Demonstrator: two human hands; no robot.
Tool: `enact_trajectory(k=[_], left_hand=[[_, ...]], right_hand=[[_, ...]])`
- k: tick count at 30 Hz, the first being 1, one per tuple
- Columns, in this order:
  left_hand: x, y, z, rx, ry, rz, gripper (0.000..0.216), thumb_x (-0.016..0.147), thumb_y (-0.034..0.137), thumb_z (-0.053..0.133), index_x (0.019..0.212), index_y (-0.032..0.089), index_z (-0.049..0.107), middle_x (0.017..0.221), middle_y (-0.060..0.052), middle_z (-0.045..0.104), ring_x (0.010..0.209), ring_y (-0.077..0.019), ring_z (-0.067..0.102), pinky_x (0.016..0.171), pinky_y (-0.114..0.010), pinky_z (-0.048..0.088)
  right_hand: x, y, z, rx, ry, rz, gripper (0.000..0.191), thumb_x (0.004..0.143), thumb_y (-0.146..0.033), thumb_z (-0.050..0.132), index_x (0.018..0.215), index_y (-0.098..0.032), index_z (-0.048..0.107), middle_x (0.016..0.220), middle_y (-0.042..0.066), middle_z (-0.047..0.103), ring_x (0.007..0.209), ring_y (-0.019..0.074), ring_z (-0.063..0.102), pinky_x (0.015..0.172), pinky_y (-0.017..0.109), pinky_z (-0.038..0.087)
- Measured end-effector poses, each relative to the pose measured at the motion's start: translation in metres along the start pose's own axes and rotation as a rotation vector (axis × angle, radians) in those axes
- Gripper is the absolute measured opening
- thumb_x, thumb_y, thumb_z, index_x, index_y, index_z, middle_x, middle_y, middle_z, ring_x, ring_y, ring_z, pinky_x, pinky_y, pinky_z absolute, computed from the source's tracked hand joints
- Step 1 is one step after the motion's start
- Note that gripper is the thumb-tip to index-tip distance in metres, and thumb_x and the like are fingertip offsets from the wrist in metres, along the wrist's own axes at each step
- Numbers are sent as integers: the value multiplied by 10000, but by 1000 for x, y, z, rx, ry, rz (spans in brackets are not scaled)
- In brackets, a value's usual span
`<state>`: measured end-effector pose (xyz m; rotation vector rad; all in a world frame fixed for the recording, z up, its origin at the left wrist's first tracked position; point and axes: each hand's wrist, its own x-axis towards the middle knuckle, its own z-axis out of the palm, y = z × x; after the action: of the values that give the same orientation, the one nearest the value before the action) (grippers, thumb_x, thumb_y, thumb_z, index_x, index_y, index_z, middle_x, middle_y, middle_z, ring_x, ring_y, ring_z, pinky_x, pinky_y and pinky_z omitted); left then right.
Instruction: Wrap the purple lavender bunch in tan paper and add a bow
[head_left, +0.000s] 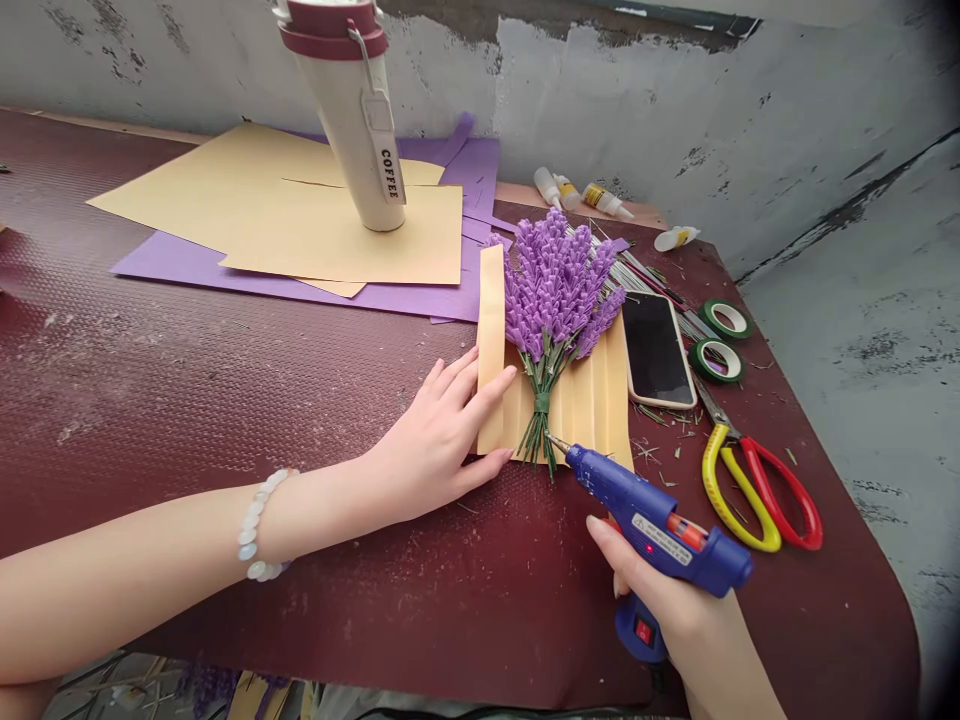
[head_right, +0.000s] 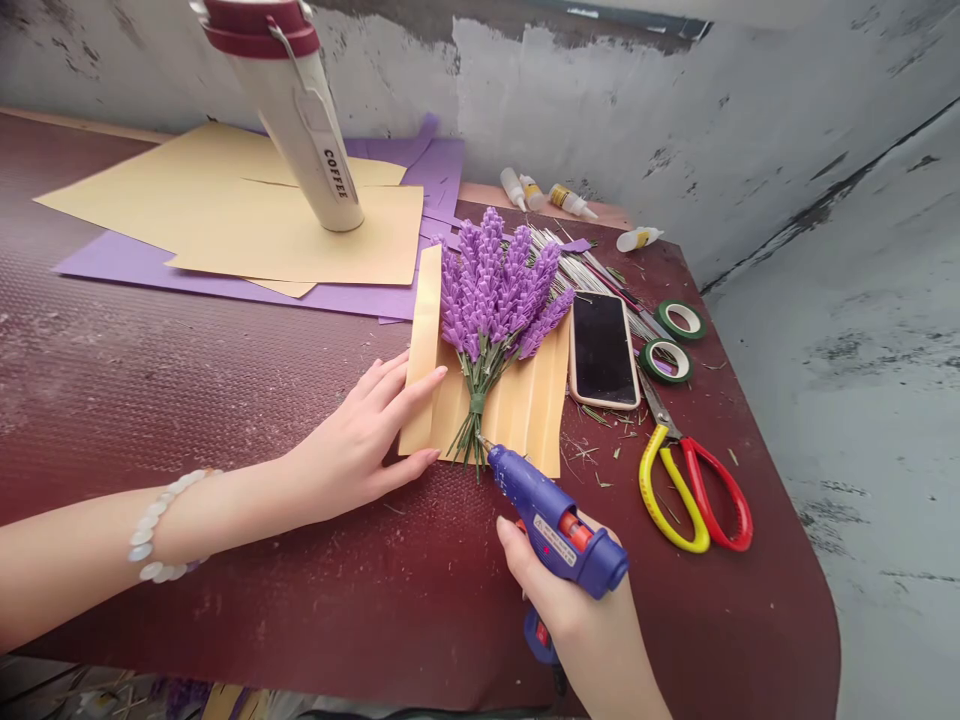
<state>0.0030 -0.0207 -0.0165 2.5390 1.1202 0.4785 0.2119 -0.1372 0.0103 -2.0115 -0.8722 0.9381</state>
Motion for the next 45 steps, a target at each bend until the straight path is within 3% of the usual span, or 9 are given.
enact_trajectory(k=[7,16,24,31,34,39,45], left_hand=[[1,0,1,4,-3,2,688,951,365,523,1552,129,283,1483,-223,443,1519,-360,209,1217,-619,213],[0,-1,1,26,-2,9,682,957,379,512,1548,129,281,1469,-224,448,1518,-358,211,1211,-623,227],[0,-1,1,4,-2,-2,685,949,372,522,1553,162,276,1475,-211,449,1521,-356,208,1213,-630,211],[1,0,0,20,-19,-4,678,956,366,517,1553,140,291,1485,-218,437,1525,-352,193,1215,-627,206],[1,0,0,5,-13,3,636,952,348,528,1543,210,337,1549,-183,376,1531,-344,178,1209,-638,207],[1,1,2,3,-7,27,535,966,353,537,1494,324,451,1561,-146,356,1525,-363,184,1177,-689,208],[5,7,5,49,-5,25,544,938,458,601,1461,344,504,1528,-189,377,1514,-407,194,1125,-776,142]], right_hand=[[-1,1,1,-10,4,20,462,661,-542,779,512,-229,474,478,-33,483,434,126,482,429,261,474],[-2,-13,5,-23,-21,-7,423,670,-471,752,484,-229,459,438,-36,452,391,111,430,377,247,400],[-2,-6,6,-36,44,-3,422,672,-480,759,502,-233,463,456,-29,451,406,112,393,348,245,363],[-2,-8,2,-74,-1,-39,400,676,-456,739,502,-232,456,455,-30,455,437,124,420,398,255,373],[1,-10,-2,-118,-63,-133,366,720,-441,704,533,-233,469,470,-35,463,442,132,447,425,262,387],[13,-17,-8,-332,-303,-351,288,810,-421,649,629,-228,537,506,-30,518,448,132,444,436,256,383],[10,-16,-8,-527,-250,-540,235,832,-392,632,672,-240,552,536,-17,544,461,142,456,483,261,397]])
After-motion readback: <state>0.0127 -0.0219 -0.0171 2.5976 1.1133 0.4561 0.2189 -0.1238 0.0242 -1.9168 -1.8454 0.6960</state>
